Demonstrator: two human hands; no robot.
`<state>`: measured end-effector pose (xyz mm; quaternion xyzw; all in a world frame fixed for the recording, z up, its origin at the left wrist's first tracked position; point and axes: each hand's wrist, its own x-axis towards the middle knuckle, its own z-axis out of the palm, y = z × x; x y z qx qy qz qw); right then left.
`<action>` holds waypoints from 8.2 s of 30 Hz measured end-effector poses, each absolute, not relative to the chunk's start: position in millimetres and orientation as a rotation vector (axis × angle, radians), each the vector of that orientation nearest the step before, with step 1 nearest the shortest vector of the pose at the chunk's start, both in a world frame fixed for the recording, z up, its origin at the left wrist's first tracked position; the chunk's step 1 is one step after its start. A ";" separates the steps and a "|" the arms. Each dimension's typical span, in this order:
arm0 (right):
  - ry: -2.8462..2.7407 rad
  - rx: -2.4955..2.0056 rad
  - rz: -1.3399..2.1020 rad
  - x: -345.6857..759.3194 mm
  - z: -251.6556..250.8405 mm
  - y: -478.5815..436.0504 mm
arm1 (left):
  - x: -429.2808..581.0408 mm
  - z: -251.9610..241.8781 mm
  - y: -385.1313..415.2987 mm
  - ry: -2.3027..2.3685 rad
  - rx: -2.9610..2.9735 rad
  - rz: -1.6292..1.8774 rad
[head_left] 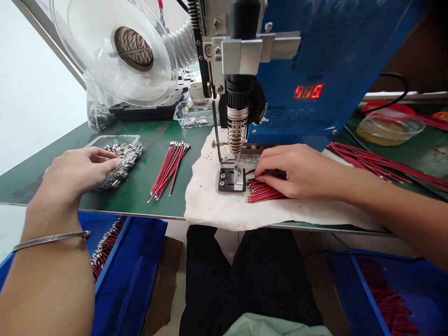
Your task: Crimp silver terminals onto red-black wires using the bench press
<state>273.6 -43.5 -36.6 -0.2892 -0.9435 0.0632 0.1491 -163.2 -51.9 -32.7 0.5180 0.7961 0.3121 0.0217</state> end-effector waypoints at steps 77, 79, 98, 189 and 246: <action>-2.399 -0.793 0.191 254.0 -37.7 -54.6 | 62.1 -68.0 -98.8 1.264 1.318 1.572; -2.382 -0.820 0.178 253.8 -37.7 -55.8 | 62.2 -67.9 -99.0 1.270 1.322 1.575; -2.384 -0.810 0.220 255.5 -36.5 -56.0 | 61.7 -68.6 -99.5 1.310 1.354 1.582; -2.328 -0.797 0.114 250.0 -35.9 -56.5 | 64.1 -68.7 -100.1 1.334 1.340 1.594; -2.267 -0.947 0.243 247.9 -38.4 -59.4 | 63.1 -70.1 -101.5 1.330 1.328 1.581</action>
